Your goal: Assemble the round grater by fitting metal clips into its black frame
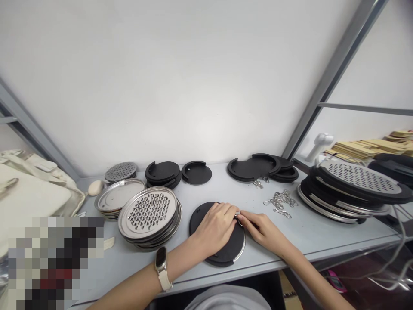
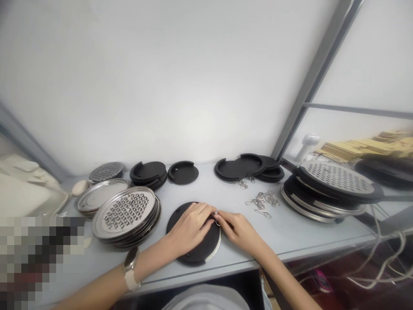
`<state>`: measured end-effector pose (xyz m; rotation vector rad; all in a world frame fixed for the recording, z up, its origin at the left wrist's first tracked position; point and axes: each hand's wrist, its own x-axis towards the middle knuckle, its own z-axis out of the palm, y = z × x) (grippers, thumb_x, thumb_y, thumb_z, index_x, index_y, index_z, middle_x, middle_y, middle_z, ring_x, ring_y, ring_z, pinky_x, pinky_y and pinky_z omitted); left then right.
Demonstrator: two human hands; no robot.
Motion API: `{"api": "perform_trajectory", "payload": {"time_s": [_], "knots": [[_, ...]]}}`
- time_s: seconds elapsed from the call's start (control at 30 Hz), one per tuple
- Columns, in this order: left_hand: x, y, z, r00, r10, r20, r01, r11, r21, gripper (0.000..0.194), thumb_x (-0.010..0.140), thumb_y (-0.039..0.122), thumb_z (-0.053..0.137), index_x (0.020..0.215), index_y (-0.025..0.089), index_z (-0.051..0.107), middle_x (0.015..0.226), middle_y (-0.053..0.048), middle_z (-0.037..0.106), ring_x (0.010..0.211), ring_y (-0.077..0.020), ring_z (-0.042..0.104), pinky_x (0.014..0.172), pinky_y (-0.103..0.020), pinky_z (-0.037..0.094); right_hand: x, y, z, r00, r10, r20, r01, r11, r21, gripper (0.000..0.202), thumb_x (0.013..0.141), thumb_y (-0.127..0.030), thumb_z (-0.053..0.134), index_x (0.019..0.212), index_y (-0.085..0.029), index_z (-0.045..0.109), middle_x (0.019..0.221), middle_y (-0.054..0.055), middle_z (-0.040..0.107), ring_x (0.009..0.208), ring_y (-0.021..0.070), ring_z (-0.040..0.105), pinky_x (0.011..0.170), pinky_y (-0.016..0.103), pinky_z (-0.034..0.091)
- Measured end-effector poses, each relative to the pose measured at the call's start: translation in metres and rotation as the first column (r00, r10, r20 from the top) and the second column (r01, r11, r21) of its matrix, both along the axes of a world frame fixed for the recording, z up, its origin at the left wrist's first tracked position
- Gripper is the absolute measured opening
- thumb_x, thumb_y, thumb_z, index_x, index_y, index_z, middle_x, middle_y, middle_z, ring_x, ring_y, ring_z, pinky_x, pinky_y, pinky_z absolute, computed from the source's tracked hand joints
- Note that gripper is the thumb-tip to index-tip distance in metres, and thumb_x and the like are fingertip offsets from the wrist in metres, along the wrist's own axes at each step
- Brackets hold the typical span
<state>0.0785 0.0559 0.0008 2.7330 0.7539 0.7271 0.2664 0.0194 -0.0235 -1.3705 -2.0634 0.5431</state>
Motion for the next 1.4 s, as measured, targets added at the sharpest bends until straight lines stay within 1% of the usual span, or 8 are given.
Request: {"api": "perform_trajectory", "payload": {"time_s": [0.17, 0.33, 0.6, 0.77, 1.17, 1.4], "knots": [[-0.0003, -0.0007, 0.002, 1.0, -0.002, 0.002, 0.002, 1.0, 0.004, 0.016, 0.094, 0.013, 0.045, 0.108, 0.018, 0.049, 0.104, -0.005, 0.056, 0.094, -0.0207, 0.053, 0.086, -0.035, 0.042, -0.0001, 0.0008, -0.0023, 0.999, -0.035, 0.026, 0.034, 0.999, 0.02, 0.033, 0.1, -0.032, 0.034, 0.078, -0.019, 0.055, 0.067, 0.001, 0.06, 0.058, 0.0156, 0.055, 0.058, 0.023, 0.038], [-0.0004, -0.0005, 0.0031, 1.0, 0.004, -0.02, -0.003, 1.0, 0.012, 0.015, 0.095, 0.013, 0.043, 0.108, 0.018, 0.05, 0.102, -0.005, 0.056, 0.093, -0.0203, 0.052, 0.086, -0.035, 0.041, 0.0, 0.0016, -0.0022, 1.0, -0.021, 0.018, 0.02, 1.0, 0.008, 0.032, 0.1, -0.032, 0.034, 0.083, -0.019, 0.057, 0.071, 0.002, 0.064, 0.061, 0.0164, 0.058, 0.061, 0.024, 0.041], [-0.0005, -0.0006, 0.004, 1.0, 0.005, -0.017, -0.005, 1.0, 0.009, 0.014, 0.095, 0.014, 0.044, 0.107, 0.018, 0.05, 0.102, -0.004, 0.056, 0.092, -0.0198, 0.052, 0.085, -0.034, 0.039, 0.0006, 0.0007, -0.0031, 1.0, -0.009, 0.015, 0.009, 1.0, 0.01, 0.031, 0.101, -0.032, 0.032, 0.085, -0.019, 0.056, 0.068, 0.0, 0.059, 0.058, 0.0152, 0.055, 0.059, 0.023, 0.04], [-0.0003, -0.0002, 0.0034, 0.999, 0.016, -0.028, -0.015, 1.0, 0.015, 0.013, 0.095, 0.014, 0.045, 0.106, 0.018, 0.05, 0.101, -0.004, 0.056, 0.092, -0.0193, 0.052, 0.085, -0.034, 0.04, -0.0001, 0.0025, -0.0042, 1.0, -0.019, 0.013, 0.018, 1.0, 0.026, 0.032, 0.101, -0.031, 0.032, 0.082, -0.02, 0.055, 0.066, 0.0, 0.058, 0.056, 0.015, 0.055, 0.057, 0.024, 0.04], [-0.0003, 0.0005, 0.0001, 1.0, -0.014, -0.001, 0.014, 1.0, -0.025, 0.014, 0.096, 0.013, 0.041, 0.105, 0.019, 0.05, 0.101, -0.005, 0.056, 0.092, -0.0203, 0.053, 0.086, -0.035, 0.041, 0.0008, 0.0006, -0.0047, 0.999, -0.016, 0.039, 0.014, 0.999, 0.043, 0.03, 0.1, -0.031, 0.032, 0.081, -0.021, 0.052, 0.065, 0.0, 0.058, 0.055, 0.0148, 0.053, 0.056, 0.024, 0.039], [-0.0002, 0.0013, -0.0012, 0.999, -0.035, -0.002, 0.035, 0.999, -0.034, 0.016, 0.096, 0.011, 0.04, 0.108, 0.019, 0.048, 0.102, -0.004, 0.056, 0.092, -0.0198, 0.053, 0.087, -0.034, 0.04, 0.0013, 0.0016, -0.005, 0.997, -0.049, 0.052, 0.046, 0.996, 0.072, 0.032, 0.1, -0.031, 0.031, 0.075, -0.021, 0.048, 0.061, -0.001, 0.053, 0.052, 0.0133, 0.05, 0.053, 0.023, 0.036]]}}
